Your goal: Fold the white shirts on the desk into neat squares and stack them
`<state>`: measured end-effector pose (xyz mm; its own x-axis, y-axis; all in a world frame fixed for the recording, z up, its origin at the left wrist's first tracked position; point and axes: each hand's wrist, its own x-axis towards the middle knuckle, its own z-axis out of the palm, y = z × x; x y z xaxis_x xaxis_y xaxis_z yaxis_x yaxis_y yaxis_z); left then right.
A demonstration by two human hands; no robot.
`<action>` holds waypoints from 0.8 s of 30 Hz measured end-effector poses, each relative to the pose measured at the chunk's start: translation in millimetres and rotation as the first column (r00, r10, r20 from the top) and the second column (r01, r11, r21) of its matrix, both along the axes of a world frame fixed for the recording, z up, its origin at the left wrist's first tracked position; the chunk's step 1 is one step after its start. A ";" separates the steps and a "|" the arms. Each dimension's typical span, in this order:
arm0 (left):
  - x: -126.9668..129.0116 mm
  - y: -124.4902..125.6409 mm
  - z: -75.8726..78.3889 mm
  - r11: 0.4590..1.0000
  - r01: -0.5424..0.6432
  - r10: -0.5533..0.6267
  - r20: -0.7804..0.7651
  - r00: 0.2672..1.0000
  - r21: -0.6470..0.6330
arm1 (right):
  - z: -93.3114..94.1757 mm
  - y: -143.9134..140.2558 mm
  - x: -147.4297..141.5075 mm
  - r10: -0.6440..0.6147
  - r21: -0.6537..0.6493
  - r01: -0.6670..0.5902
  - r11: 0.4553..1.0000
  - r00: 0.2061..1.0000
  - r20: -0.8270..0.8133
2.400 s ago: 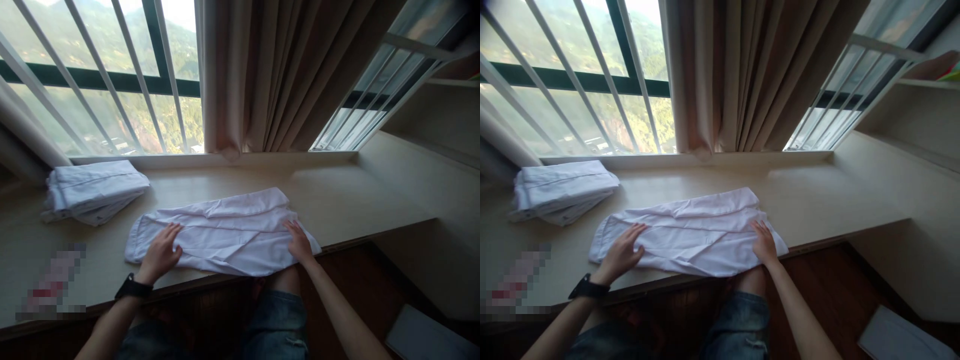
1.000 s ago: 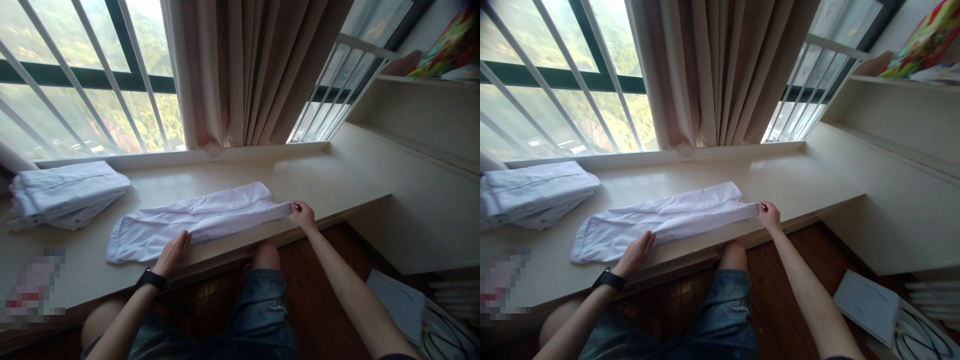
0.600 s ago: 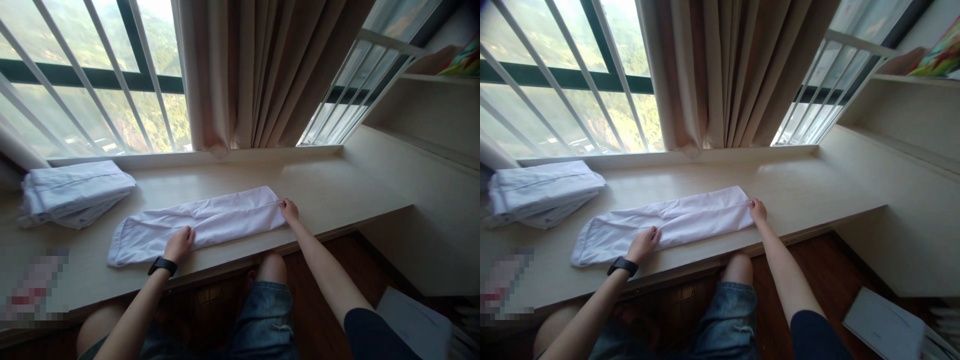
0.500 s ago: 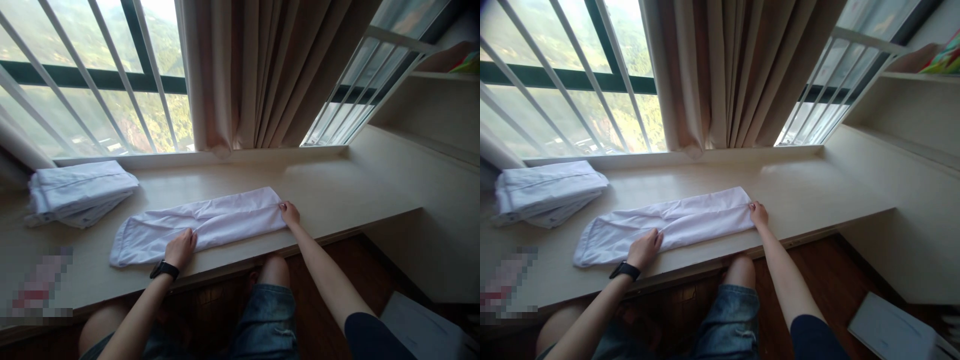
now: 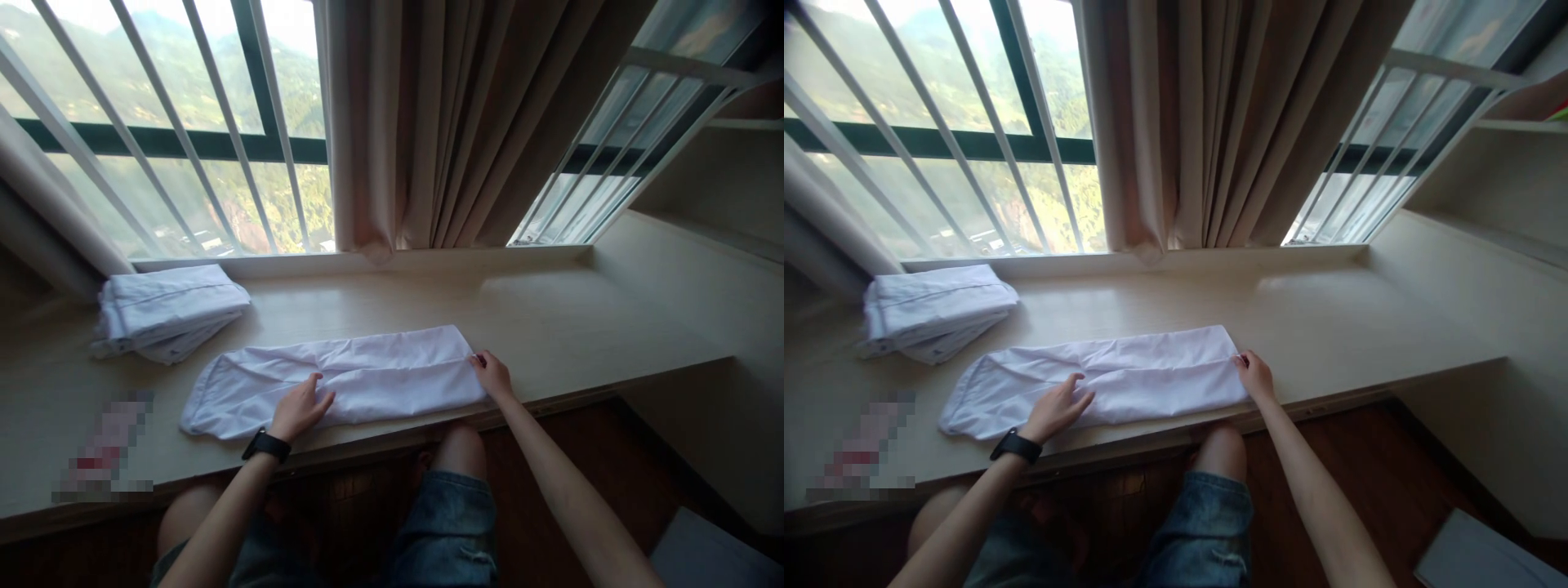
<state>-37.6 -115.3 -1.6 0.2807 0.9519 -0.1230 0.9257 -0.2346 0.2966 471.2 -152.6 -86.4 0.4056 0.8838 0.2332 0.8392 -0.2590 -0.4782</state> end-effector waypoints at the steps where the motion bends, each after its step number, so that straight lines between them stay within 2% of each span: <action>1: 7.5 1.3 -1.5 1.000 0.017 -0.017 0.009 1.000 0.003 | -1.2 2.9 -2.1 -0.014 -0.011 0.014 1.000 1.000 -0.011; 4: 22.2 1.8 -10.2 0.999 0.039 -0.039 -0.012 0.999 -0.008 | -5.0 9.6 -6.2 -0.038 -0.042 0.038 0.998 0.999 -0.007; 7: 24.5 -2.1 -16.2 0.999 0.015 -0.014 -0.053 0.999 0.029 | -7.3 12.6 -6.0 -0.020 -0.035 0.021 0.999 1.000 0.005; 13: 27.5 -10.5 -3.9 0.995 -0.049 0.062 -0.154 0.986 0.092 | -8.9 18.0 -0.2 0.023 0.048 -0.023 0.999 1.000 0.008; 16: 40.4 -15.5 2.5 0.970 -0.048 0.084 -0.144 0.986 0.238 | -9.9 21.5 1.4 0.049 0.068 -0.050 0.996 0.999 0.017; 18: 53.7 -17.7 1.3 0.936 0.030 0.000 -0.085 0.996 0.351 | -8.9 22.9 0.7 0.071 0.073 -0.072 0.995 0.997 0.016; 21: 73.8 -15.7 -11.6 0.885 0.136 -0.140 -0.024 0.990 0.445 | -2.5 22.7 -7.2 0.069 0.128 -0.084 0.988 0.990 0.120; 24: 84.5 -10.3 -33.5 0.896 0.129 -0.134 -0.018 0.991 0.425 | 8.8 20.1 -31.1 0.076 0.199 -0.146 0.969 0.943 0.323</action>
<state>46.9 -125.5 -35.2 0.4059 0.8672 0.2884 0.8748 -0.4600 0.1520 440.2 -132.5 -77.6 0.1838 0.8326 0.5225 0.9720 -0.0748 -0.2226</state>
